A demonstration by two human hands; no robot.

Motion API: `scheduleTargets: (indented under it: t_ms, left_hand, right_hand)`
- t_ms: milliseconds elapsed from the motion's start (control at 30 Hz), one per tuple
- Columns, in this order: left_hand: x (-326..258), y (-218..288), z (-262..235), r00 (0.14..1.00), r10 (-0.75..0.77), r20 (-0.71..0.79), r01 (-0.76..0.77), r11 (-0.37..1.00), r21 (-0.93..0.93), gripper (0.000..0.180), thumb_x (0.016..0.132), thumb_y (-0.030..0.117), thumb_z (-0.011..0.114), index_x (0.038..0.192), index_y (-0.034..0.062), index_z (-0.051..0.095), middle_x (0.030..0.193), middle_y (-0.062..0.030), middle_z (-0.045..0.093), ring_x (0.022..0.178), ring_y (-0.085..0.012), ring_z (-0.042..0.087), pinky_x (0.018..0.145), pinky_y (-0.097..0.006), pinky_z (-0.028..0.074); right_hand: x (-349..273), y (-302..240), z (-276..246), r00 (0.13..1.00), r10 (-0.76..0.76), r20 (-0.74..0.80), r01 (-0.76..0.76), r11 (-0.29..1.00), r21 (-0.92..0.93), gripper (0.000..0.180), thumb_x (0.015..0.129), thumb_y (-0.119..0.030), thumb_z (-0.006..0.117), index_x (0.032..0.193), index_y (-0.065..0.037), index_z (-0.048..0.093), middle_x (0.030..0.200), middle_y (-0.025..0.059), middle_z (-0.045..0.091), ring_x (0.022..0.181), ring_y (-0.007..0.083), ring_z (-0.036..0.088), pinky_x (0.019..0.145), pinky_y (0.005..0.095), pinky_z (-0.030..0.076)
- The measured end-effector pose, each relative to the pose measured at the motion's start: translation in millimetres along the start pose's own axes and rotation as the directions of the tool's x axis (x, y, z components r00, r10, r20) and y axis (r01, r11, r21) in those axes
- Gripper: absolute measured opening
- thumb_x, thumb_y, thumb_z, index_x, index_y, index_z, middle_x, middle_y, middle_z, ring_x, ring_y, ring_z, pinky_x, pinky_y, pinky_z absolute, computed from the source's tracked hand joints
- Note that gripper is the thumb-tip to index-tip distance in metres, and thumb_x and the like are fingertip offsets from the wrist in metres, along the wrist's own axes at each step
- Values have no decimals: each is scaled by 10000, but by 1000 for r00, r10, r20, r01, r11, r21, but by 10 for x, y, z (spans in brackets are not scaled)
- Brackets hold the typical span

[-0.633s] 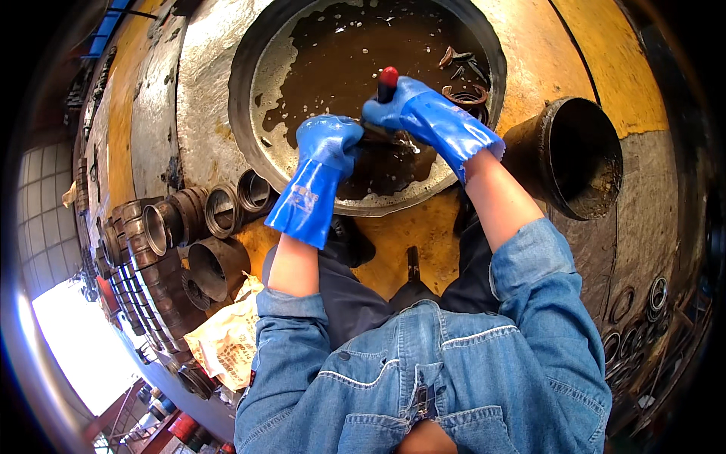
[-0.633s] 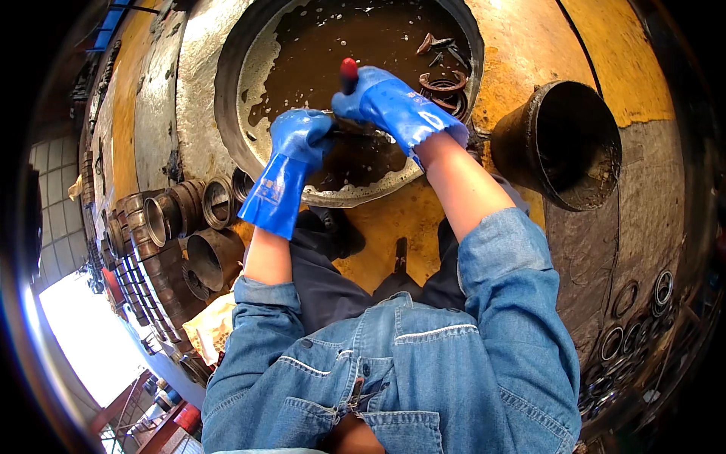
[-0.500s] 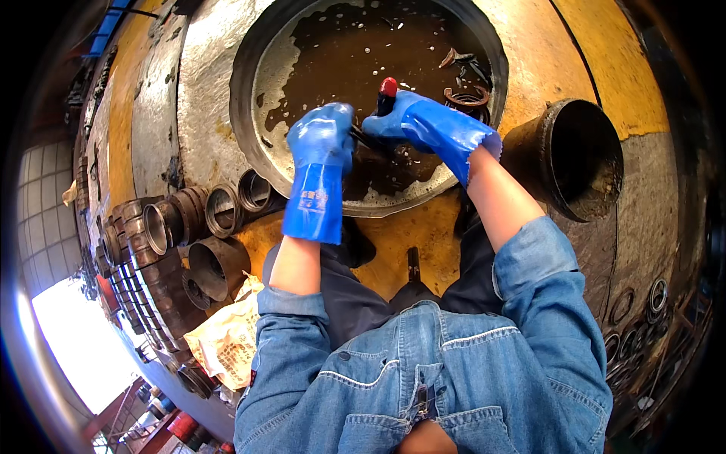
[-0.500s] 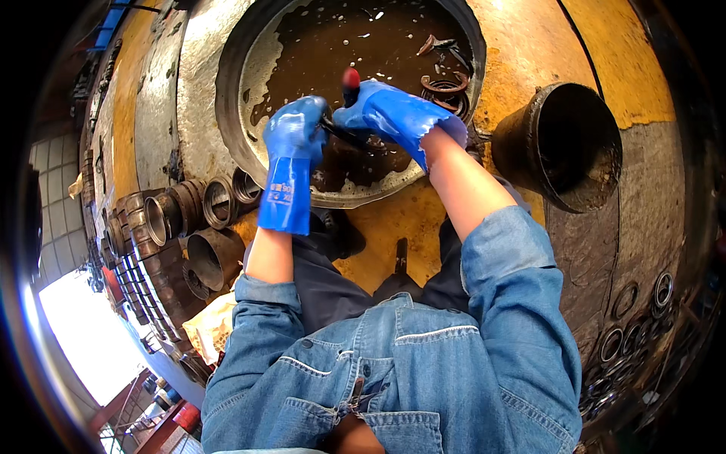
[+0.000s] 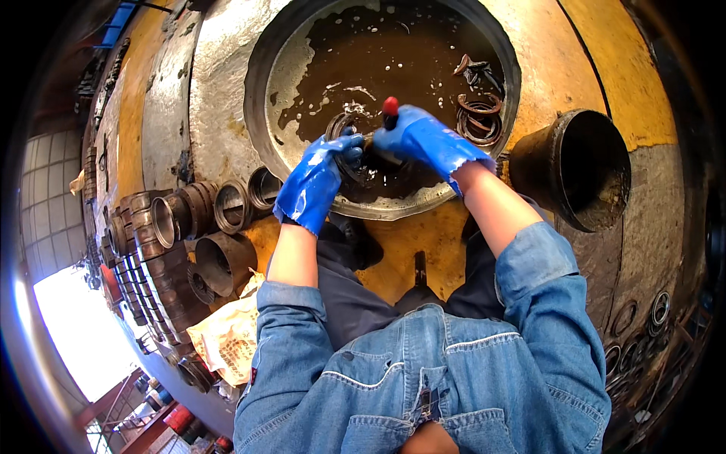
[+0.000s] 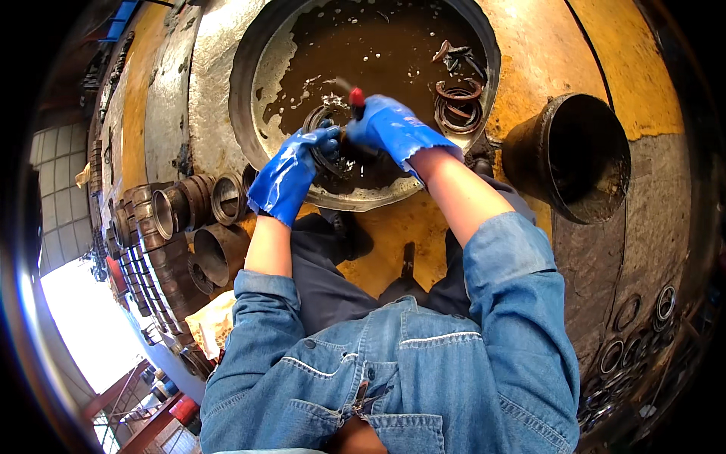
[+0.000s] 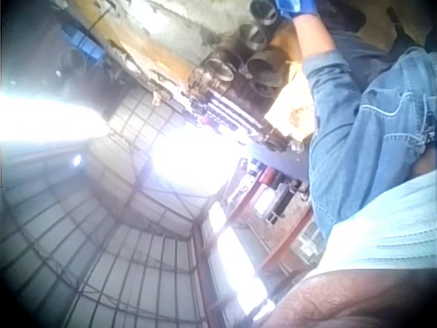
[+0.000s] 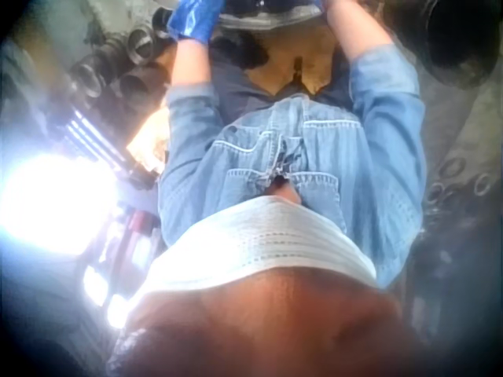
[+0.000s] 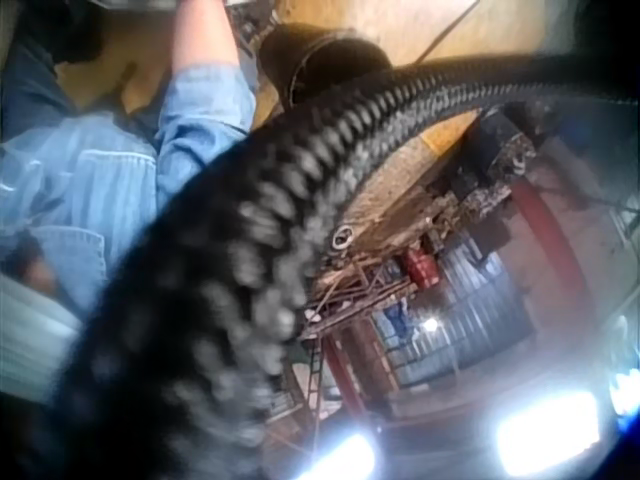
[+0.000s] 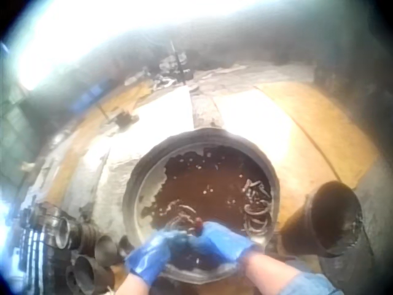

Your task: The person uses a brush to scrub dark residue off various metal rings and mechanical components submerged in a basin of cleaning fluid. They pick up the items, scrub the surfaces, and move them between different containers in the workspace.

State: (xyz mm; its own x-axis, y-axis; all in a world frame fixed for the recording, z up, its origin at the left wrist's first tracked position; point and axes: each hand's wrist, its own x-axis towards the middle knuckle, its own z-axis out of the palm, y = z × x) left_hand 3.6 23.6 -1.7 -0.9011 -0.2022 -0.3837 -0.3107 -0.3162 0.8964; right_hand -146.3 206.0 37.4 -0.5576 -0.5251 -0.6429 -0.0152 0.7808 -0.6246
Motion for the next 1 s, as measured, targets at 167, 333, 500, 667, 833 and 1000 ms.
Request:
scheduleTargets:
  t_ms: [167,333,500,667,833,1000]
  left_hand:
    - [103,77,147,997,-76,-23,75,997,-37,333,1001,120,621,1286,-44,675,1153,-118,738,944,-191,695,923,-318,558]
    - [196,-95,-9,996,-46,80,51,997,-58,334,981,92,640,1288,-36,671,1123,-119,737,909,-198,685,878,-337,562]
    - [91,60,-54,972,-232,31,234,958,-164,427,941,-15,682,1351,-79,584,1197,-165,709,1039,-270,723,882,-325,633]
    - [169,-9,68,995,-103,3,103,987,-120,353,989,34,672,1329,-46,623,1202,-139,723,962,-242,728,898,-331,603]
    - [171,-92,-62,996,-90,-8,88,989,-117,320,991,24,670,1300,-50,639,1187,-131,723,1021,-256,736,893,-333,615]
    - [256,-60,16,964,-231,-130,201,958,-207,318,997,39,675,1297,-56,635,1161,-168,735,907,-237,737,810,-337,625]
  right_hand:
    - [347,259,-207,953,-256,-162,303,822,482,374,843,-453,742,908,-85,753,802,58,719,749,124,629,752,334,534]
    - [471,10,9,959,-277,-55,282,946,156,422,834,-543,690,842,-124,742,845,65,749,786,217,703,759,355,541]
    - [366,165,-69,945,-121,-305,203,946,253,389,880,-447,663,918,-74,766,839,113,758,781,226,719,749,365,555]
    - [590,155,-162,964,-245,-100,263,845,466,394,891,-447,697,1002,-82,797,943,96,795,850,192,747,822,330,568]
    - [363,-148,45,975,-195,-107,213,956,200,416,844,-444,729,938,-42,776,812,142,739,760,210,702,753,359,558]
    - [492,226,-14,924,-8,-382,91,976,200,507,858,-458,648,1103,-32,772,1111,245,758,1078,387,731,962,423,567]
